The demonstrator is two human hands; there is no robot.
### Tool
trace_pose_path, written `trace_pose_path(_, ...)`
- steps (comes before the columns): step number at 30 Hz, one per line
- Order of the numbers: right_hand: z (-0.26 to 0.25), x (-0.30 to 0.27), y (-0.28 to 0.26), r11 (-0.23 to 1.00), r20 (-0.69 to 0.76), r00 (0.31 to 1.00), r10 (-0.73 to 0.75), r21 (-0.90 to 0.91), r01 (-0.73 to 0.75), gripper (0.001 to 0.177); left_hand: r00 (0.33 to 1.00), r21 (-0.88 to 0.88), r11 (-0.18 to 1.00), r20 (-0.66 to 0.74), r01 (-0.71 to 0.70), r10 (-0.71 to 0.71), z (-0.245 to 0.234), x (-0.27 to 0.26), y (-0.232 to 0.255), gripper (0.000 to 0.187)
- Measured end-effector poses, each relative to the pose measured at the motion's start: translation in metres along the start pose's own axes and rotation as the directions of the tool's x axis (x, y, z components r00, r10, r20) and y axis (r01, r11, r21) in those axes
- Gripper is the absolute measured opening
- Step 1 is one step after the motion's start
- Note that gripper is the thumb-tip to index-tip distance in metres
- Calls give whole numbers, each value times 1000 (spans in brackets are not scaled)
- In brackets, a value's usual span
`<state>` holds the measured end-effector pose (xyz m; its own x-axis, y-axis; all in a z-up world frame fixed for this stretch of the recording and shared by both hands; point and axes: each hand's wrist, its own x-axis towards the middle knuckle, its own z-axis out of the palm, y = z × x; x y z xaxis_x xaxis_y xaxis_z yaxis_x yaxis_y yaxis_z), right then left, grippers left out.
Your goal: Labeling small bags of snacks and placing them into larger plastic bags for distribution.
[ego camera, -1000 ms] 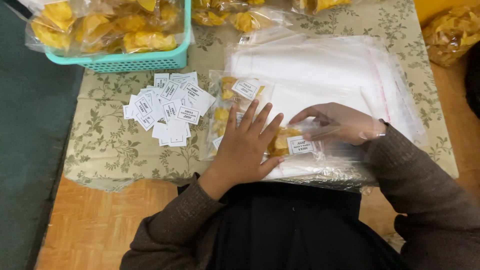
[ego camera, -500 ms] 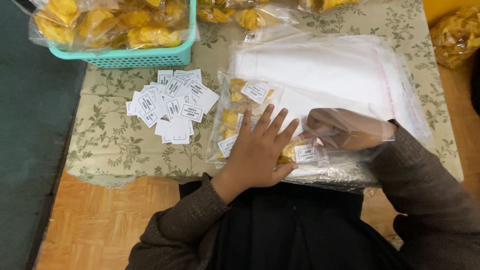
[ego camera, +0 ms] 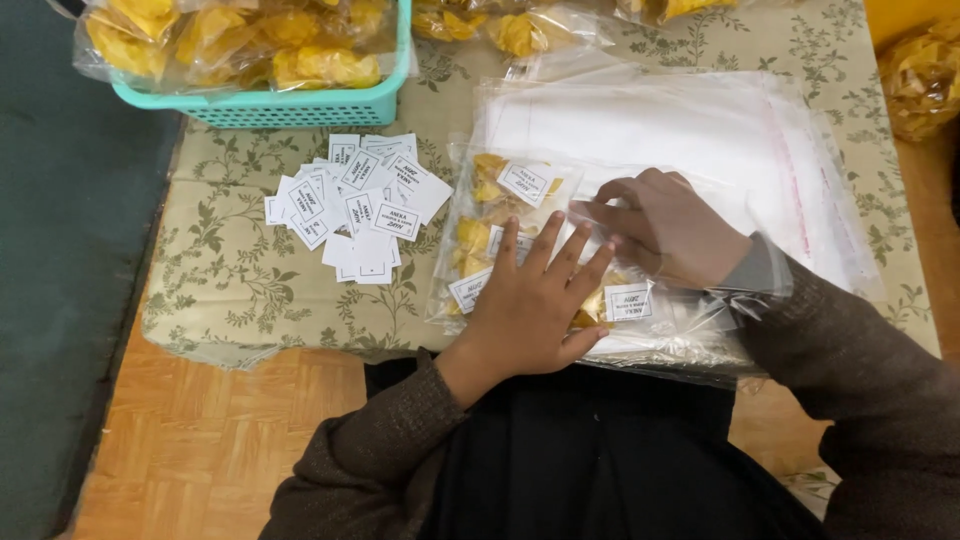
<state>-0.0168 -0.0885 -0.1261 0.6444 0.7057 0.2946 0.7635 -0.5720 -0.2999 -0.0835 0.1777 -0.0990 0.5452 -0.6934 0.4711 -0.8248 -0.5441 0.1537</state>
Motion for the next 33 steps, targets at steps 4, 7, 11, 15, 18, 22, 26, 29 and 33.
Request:
trace_pose_path(4,10,-10,19,947,216,934,283,-214,-237,54,1000,6,1000,-16,-9,9,4,-1,-1,80)
trace_pose_path(7,7,3,11,872,266,831,489,-164,-460,54,1000,-6,1000,-23,-15,15,5,-1,-2,79)
trace_pose_path(11,-1,6,-2,848,311,796,519,-70,-526,46,1000,-5,1000,-18,-11,10,5,-2,-1,81)
trace_pose_path(15,-13,-9,1,891,317,845,430,-2,-453,48,1000,18,1000,-10,-1,1,-1,-2,-1,83)
trace_pose_path(18,-23,-20,5,926,314,889,334,64,-371,52,999,-155,987,-12,34,-36,-14,-1,-6,93)
trace_pose_path(22,-33,-29,0,957,304,936,179,168,-238,60,976,-10,988,155,155,-151,-49,14,-29,89)
trace_pose_path(26,-55,-28,-38,913,541,771,337,14,-408,79,934,15,974,281,226,-221,-50,28,-66,84)
trace_pose_path(29,-42,-44,-26,971,465,873,145,102,-216,75,897,-6,959,356,284,-263,-21,24,-77,80)
trace_pose_path(33,-49,-49,-34,960,437,896,76,210,-184,69,877,31,945,362,326,-314,-25,26,-68,81)
